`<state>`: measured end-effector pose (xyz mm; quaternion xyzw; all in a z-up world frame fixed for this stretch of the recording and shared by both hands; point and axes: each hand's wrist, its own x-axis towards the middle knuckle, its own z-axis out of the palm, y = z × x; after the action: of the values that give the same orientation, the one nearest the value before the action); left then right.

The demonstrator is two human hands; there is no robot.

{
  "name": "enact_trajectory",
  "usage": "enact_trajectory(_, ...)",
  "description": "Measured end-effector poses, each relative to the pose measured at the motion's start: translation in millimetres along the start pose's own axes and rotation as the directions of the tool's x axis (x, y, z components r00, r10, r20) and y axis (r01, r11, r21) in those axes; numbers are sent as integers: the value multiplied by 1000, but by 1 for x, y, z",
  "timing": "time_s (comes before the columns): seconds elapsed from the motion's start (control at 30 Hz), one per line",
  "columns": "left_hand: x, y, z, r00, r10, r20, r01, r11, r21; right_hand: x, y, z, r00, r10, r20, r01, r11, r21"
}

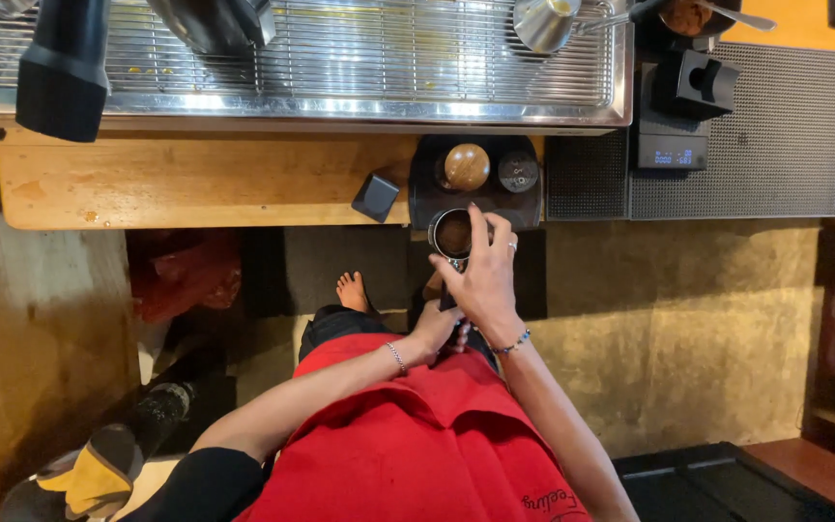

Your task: The person scoops ground coffee into a portafilter, weighs it on a digital scale, tamps the grounds, and attaches the portafilter to an espresso machine. They then remove the portafilter and wipe it with a cloth.

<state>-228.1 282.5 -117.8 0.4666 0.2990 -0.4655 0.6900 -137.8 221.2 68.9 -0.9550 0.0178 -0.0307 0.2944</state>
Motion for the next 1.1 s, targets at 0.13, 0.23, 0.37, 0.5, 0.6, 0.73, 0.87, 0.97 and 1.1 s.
enact_trajectory(0.13,-18,13,4,999,34,9,-34,999,-22,5,1,-14,999,-37,23,39,995,-93)
enact_trajectory(0.23,-28,22,4,999,34,-10,-34,999,29,-4,9,-20,995,-2,100,9,997,-78)
enact_trajectory(0.37,-53,42,3,999,39,29,-39,999,10,3,30,-57,984,153,91,-157,987,37)
enact_trajectory(0.5,-55,45,1,999,30,16,-30,998,48,43,121,-75,947,314,-72,-320,943,-89)
enact_trajectory(0.6,-48,40,-2,999,45,27,-46,998,40,66,111,-83,972,225,-70,-236,933,-272)
enact_trajectory(0.73,-38,36,-4,998,51,36,-52,998,28,93,85,-56,991,89,102,-70,981,-179)
enact_trajectory(0.87,-29,33,-4,996,80,27,-80,997,16,118,97,-42,982,70,176,-28,972,-234)
enact_trajectory(0.97,-38,34,-11,997,79,14,-79,996,29,106,73,-60,973,-1,230,51,976,-213)
enact_trajectory(1.1,-40,42,-17,997,77,-6,-76,990,119,82,32,-75,943,-158,293,203,971,-130)
